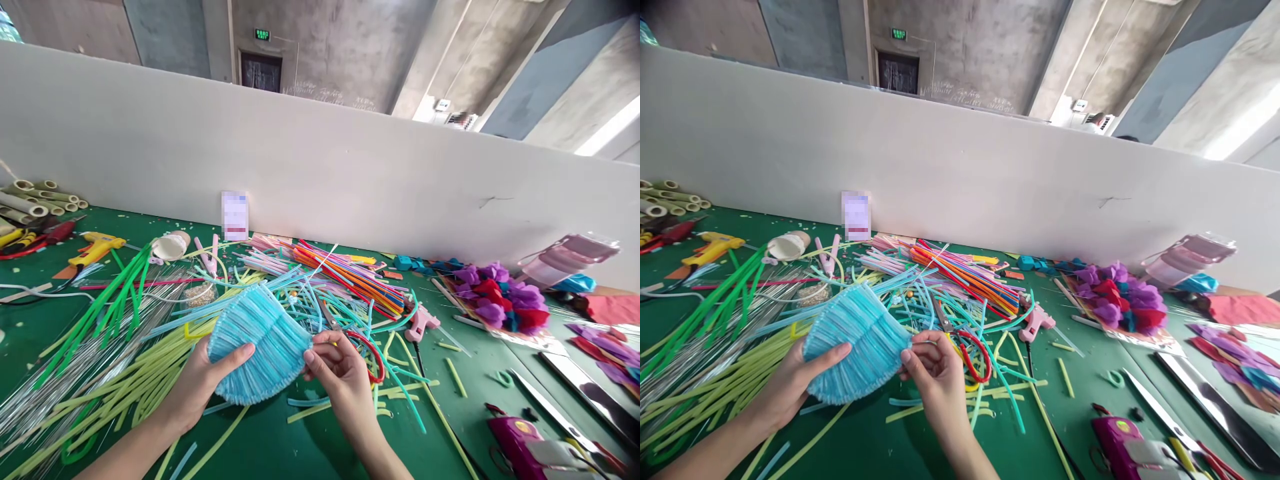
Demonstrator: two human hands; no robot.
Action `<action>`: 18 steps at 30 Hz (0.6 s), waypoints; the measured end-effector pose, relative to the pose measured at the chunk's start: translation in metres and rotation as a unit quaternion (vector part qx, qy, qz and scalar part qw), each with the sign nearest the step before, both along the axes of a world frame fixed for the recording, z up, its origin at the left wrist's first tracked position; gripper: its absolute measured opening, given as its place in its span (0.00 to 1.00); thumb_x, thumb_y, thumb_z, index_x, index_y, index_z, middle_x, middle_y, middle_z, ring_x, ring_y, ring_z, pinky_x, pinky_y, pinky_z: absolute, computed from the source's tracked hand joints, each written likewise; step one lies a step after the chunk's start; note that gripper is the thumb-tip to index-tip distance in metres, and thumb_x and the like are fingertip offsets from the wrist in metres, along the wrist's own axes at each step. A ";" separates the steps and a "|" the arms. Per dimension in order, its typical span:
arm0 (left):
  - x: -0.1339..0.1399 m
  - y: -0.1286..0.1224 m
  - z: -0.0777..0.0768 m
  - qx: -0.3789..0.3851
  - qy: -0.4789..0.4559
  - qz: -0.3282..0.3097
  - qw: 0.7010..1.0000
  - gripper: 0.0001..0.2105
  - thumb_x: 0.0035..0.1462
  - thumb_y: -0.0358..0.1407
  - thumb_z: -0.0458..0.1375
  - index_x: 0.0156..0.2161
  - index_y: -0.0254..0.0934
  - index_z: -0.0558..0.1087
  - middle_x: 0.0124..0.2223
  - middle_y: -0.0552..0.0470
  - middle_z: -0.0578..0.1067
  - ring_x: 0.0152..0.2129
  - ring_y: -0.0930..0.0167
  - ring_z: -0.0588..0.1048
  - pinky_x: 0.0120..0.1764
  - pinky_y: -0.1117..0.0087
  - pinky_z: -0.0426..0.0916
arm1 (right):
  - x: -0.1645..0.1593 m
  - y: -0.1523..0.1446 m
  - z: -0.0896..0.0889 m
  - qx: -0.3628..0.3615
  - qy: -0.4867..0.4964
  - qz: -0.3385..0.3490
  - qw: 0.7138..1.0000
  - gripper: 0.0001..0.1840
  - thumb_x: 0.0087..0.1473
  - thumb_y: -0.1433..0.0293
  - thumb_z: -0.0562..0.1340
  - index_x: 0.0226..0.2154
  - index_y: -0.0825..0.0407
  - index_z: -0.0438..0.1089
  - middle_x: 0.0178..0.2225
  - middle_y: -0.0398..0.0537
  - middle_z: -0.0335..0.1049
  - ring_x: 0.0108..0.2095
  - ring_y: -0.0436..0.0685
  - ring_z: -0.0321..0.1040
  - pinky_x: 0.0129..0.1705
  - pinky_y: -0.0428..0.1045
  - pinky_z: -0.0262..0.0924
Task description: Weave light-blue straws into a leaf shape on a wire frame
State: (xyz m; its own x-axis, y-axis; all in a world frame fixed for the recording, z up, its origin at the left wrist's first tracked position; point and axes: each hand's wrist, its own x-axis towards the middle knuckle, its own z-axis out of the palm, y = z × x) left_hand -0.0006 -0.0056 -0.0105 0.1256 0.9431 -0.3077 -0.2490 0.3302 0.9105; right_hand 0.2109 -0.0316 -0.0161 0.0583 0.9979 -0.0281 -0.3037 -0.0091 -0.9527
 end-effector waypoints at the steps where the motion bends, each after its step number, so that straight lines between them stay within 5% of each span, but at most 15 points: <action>1: 0.000 0.000 -0.001 0.001 -0.001 -0.002 1.000 0.19 0.44 0.43 0.70 0.42 0.37 0.78 0.43 0.44 0.83 0.41 0.54 0.80 0.42 0.58 0.76 | 0.000 0.000 0.000 -0.002 -0.002 -0.001 1.000 0.20 0.46 0.61 0.73 0.35 0.52 0.66 0.25 0.42 0.73 0.25 0.49 0.70 0.28 0.45 0.67; 18: -0.002 -0.001 0.000 0.002 0.016 -0.007 1.000 0.19 0.44 0.44 0.69 0.43 0.41 0.77 0.44 0.45 0.82 0.43 0.52 0.79 0.44 0.55 0.76 | 0.000 0.000 -0.005 -0.018 -0.020 -0.006 1.000 0.21 0.46 0.59 0.73 0.34 0.51 0.65 0.26 0.41 0.71 0.27 0.49 0.67 0.29 0.45 0.64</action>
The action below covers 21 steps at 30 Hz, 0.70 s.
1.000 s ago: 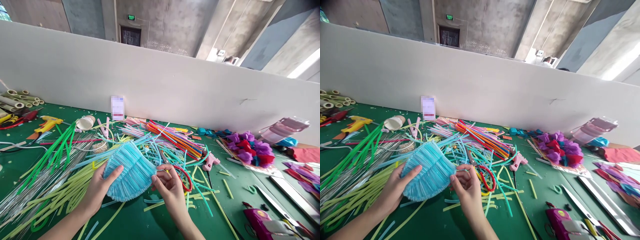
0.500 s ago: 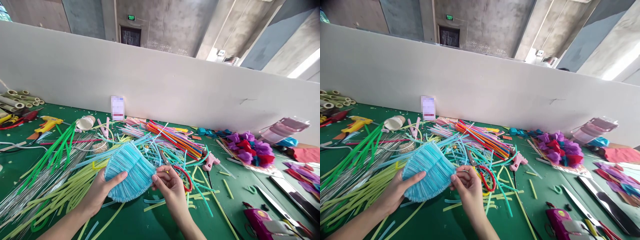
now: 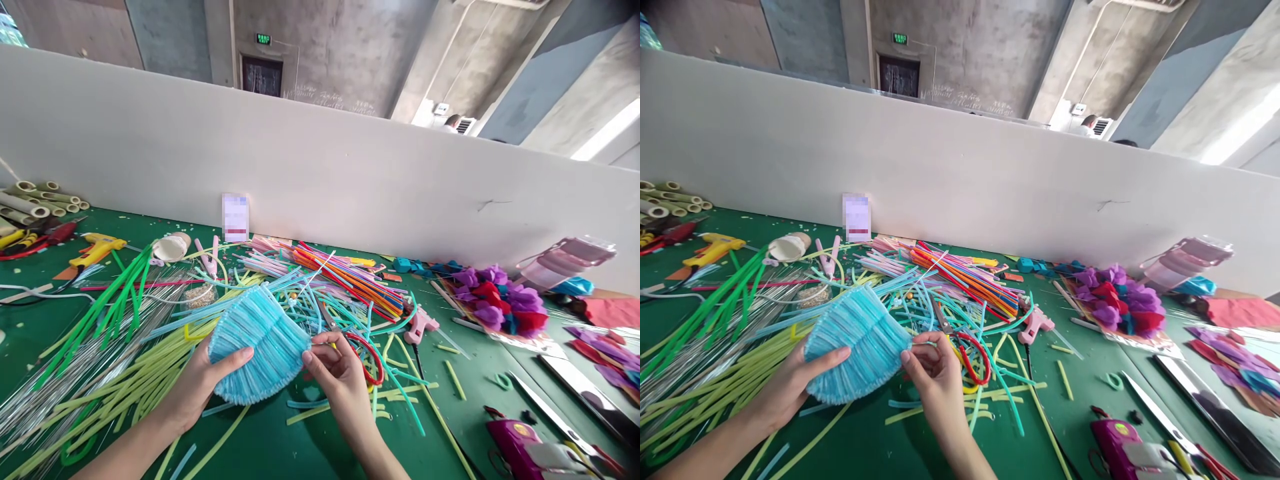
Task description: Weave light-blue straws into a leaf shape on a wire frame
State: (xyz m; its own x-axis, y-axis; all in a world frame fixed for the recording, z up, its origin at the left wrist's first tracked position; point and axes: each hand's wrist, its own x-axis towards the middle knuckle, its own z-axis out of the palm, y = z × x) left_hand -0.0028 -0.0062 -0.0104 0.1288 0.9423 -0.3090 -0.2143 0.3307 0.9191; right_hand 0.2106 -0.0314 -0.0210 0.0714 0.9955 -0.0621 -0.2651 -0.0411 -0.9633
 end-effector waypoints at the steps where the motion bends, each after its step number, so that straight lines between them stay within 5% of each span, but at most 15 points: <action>1: 0.000 0.000 0.000 -0.001 -0.004 0.000 1.000 0.19 0.44 0.44 0.69 0.43 0.41 0.77 0.44 0.45 0.82 0.43 0.52 0.79 0.44 0.55 0.76 | 0.000 0.000 0.000 0.006 0.000 -0.004 1.000 0.20 0.46 0.59 0.72 0.35 0.50 0.65 0.26 0.41 0.70 0.27 0.49 0.66 0.31 0.45 0.64; 8: 0.002 -0.003 0.003 0.007 0.017 -0.009 1.000 0.21 0.42 0.45 0.69 0.42 0.39 0.77 0.42 0.44 0.82 0.42 0.51 0.79 0.41 0.55 0.76 | 0.004 0.000 0.009 -0.013 0.016 -0.022 1.000 0.19 0.49 0.55 0.69 0.38 0.51 0.71 0.37 0.48 0.72 0.37 0.55 0.68 0.37 0.49 0.66; 15: 0.006 -0.006 0.008 0.018 0.025 -0.019 0.999 0.23 0.42 0.46 0.69 0.44 0.40 0.77 0.41 0.45 0.82 0.41 0.51 0.80 0.41 0.55 0.76 | 0.002 0.000 0.009 -0.072 0.018 0.049 0.996 0.20 0.44 0.55 0.72 0.30 0.54 0.71 0.28 0.43 0.67 0.30 0.50 0.63 0.33 0.45 0.59; 21: 0.004 -0.004 0.003 0.009 0.011 -0.051 0.999 0.24 0.42 0.45 0.69 0.47 0.43 0.77 0.44 0.45 0.82 0.43 0.51 0.79 0.45 0.54 0.75 | 0.000 -0.001 0.009 -0.057 -0.009 0.022 0.998 0.21 0.44 0.54 0.71 0.26 0.53 0.68 0.24 0.39 0.61 0.26 0.48 0.54 0.28 0.44 0.50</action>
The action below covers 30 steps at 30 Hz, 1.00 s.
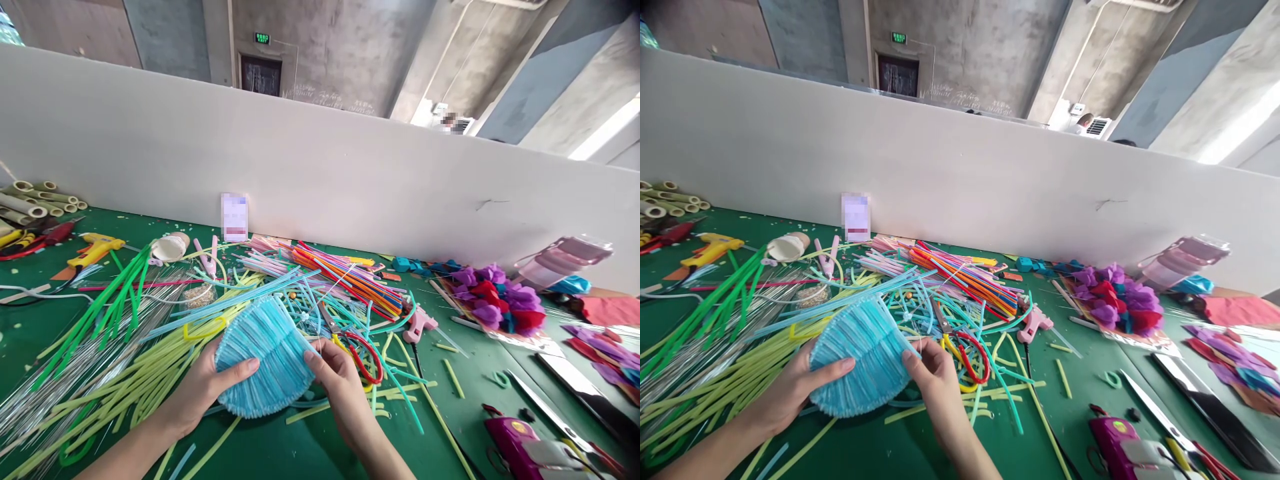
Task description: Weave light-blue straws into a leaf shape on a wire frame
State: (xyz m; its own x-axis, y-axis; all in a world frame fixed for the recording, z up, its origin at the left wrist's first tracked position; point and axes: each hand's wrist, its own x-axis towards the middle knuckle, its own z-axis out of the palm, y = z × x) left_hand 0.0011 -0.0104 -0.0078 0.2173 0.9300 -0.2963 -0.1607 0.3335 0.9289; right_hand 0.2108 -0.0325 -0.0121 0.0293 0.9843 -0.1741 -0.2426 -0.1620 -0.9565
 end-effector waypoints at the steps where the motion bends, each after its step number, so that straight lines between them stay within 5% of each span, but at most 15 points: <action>1: 0.000 0.000 -0.001 0.000 0.001 0.000 1.000 0.23 0.42 0.45 0.69 0.46 0.43 0.77 0.44 0.46 0.82 0.42 0.51 0.79 0.45 0.55 0.75 | 0.000 0.000 0.001 0.000 -0.002 -0.004 1.000 0.21 0.44 0.54 0.71 0.26 0.53 0.68 0.23 0.39 0.60 0.26 0.48 0.53 0.28 0.44 0.50; 9: 0.000 -0.001 0.002 0.001 -0.016 0.016 1.000 0.23 0.42 0.44 0.70 0.46 0.43 0.78 0.43 0.46 0.82 0.41 0.52 0.80 0.44 0.55 0.75 | 0.001 0.000 0.002 0.000 0.001 -0.004 1.000 0.20 0.45 0.55 0.71 0.27 0.53 0.68 0.24 0.40 0.61 0.26 0.48 0.53 0.28 0.43 0.51; 16: -0.003 0.002 0.001 0.007 0.002 0.026 1.000 0.24 0.41 0.45 0.70 0.45 0.40 0.78 0.44 0.44 0.82 0.44 0.50 0.79 0.46 0.53 0.74 | 0.003 0.001 0.002 -0.004 0.022 0.011 1.000 0.21 0.48 0.51 0.68 0.29 0.53 0.69 0.29 0.44 0.66 0.31 0.52 0.63 0.33 0.46 0.62; 30: -0.003 0.003 -0.002 0.020 -0.002 0.018 1.000 0.23 0.44 0.45 0.69 0.46 0.40 0.77 0.45 0.43 0.81 0.45 0.50 0.78 0.47 0.54 0.74 | 0.004 0.002 -0.006 0.006 0.019 0.011 1.000 0.20 0.50 0.52 0.67 0.28 0.53 0.67 0.26 0.42 0.63 0.28 0.49 0.60 0.31 0.45 0.61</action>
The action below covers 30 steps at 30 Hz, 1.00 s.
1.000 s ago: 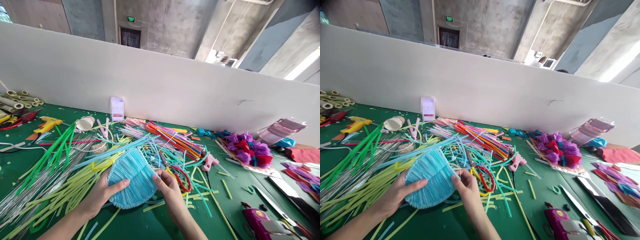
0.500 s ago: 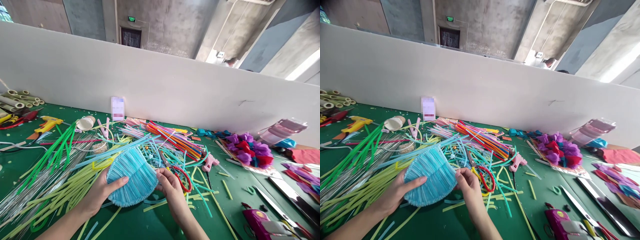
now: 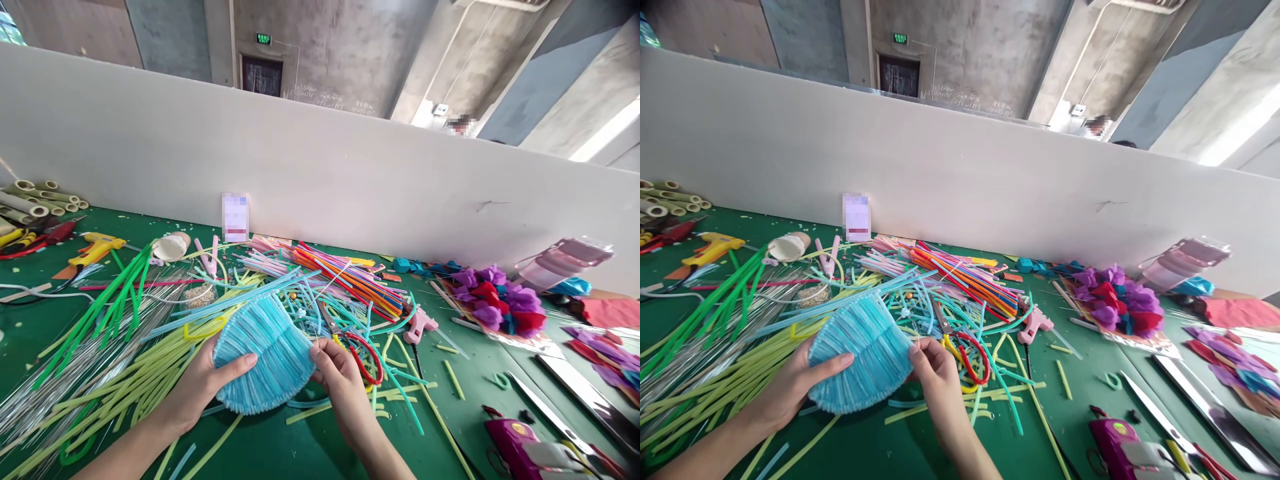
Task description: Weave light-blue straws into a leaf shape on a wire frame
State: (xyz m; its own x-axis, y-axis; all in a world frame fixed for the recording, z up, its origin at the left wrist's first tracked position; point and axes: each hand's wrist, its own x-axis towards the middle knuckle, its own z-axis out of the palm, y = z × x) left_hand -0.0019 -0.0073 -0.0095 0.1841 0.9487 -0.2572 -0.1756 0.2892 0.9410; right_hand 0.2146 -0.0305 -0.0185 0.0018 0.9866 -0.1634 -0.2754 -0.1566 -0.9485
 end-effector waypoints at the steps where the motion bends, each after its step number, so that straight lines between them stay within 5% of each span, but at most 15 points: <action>1: 0.000 0.000 0.000 0.002 -0.002 0.000 1.000 0.23 0.44 0.45 0.69 0.46 0.40 0.77 0.45 0.43 0.81 0.45 0.50 0.78 0.46 0.54 0.74 | 0.000 0.000 0.001 0.003 -0.003 0.005 1.000 0.20 0.50 0.53 0.68 0.29 0.53 0.68 0.26 0.42 0.63 0.28 0.49 0.60 0.31 0.45 0.61; 7: 0.002 -0.002 0.004 -0.005 -0.001 0.007 1.000 0.27 0.44 0.44 0.69 0.51 0.41 0.75 0.45 0.44 0.82 0.43 0.50 0.79 0.44 0.55 0.76 | 0.000 -0.001 0.000 0.011 -0.022 0.050 0.998 0.21 0.47 0.53 0.70 0.28 0.54 0.67 0.25 0.41 0.62 0.26 0.48 0.57 0.29 0.44 0.58; 13: 0.003 -0.002 0.006 -0.018 -0.003 0.005 1.000 0.30 0.45 0.42 0.69 0.55 0.40 0.73 0.47 0.44 0.81 0.46 0.50 0.77 0.44 0.57 0.75 | -0.002 -0.001 0.002 0.003 -0.002 0.016 1.000 0.21 0.47 0.55 0.70 0.26 0.53 0.65 0.24 0.39 0.60 0.26 0.46 0.55 0.29 0.42 0.55; 30: 0.000 0.003 0.000 -0.033 -0.042 0.056 0.997 0.23 0.45 0.39 0.71 0.48 0.39 0.75 0.47 0.45 0.81 0.48 0.53 0.77 0.45 0.60 0.75 | 0.004 0.004 0.002 0.032 -0.037 -0.012 0.999 0.19 0.50 0.54 0.68 0.28 0.54 0.69 0.24 0.42 0.66 0.25 0.48 0.61 0.27 0.43 0.62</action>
